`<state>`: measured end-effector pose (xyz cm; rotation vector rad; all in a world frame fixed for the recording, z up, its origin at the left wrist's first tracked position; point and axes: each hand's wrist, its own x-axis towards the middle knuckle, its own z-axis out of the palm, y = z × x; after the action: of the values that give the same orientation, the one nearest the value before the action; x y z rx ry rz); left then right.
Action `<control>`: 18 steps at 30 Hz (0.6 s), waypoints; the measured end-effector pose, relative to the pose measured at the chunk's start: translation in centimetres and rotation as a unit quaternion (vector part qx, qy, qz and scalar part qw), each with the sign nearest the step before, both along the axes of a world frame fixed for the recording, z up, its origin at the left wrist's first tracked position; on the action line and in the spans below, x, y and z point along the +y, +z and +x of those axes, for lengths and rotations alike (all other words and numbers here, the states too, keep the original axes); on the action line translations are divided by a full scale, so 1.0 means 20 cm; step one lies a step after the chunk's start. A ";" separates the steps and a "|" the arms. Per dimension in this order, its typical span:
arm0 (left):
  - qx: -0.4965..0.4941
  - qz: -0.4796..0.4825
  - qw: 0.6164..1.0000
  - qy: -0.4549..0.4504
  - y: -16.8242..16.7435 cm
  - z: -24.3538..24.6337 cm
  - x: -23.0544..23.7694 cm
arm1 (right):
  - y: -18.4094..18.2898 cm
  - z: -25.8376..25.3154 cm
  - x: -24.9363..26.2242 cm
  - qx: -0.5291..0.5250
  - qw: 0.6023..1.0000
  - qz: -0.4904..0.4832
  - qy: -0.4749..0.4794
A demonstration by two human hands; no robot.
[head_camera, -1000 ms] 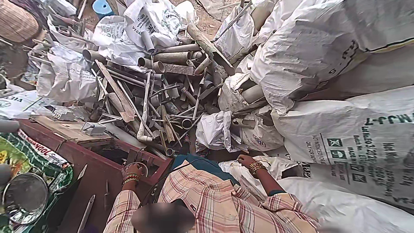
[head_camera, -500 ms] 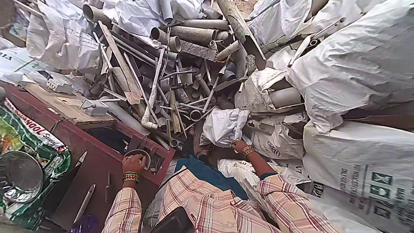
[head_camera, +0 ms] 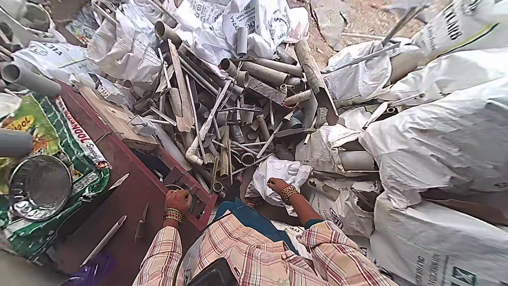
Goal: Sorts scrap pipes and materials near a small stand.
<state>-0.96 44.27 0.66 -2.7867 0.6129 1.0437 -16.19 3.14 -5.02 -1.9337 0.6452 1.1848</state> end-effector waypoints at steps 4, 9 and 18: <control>0.015 0.006 1.000 0.006 0.00 0.01 0.00 | -0.07 -0.15 -0.04 0.039 0.999 -0.024 0.003; 0.001 -0.008 1.000 0.003 -0.01 0.00 0.01 | -0.02 -0.30 -0.14 0.054 0.997 -0.044 -0.020; -0.015 -0.043 0.999 0.000 -0.05 0.00 0.04 | 0.07 -0.32 -0.26 0.057 0.994 -0.054 -0.077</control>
<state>-0.90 45.12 -0.42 -2.8706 0.6687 0.9974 -22.62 -2.06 -3.62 -1.8779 0.9194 1.1901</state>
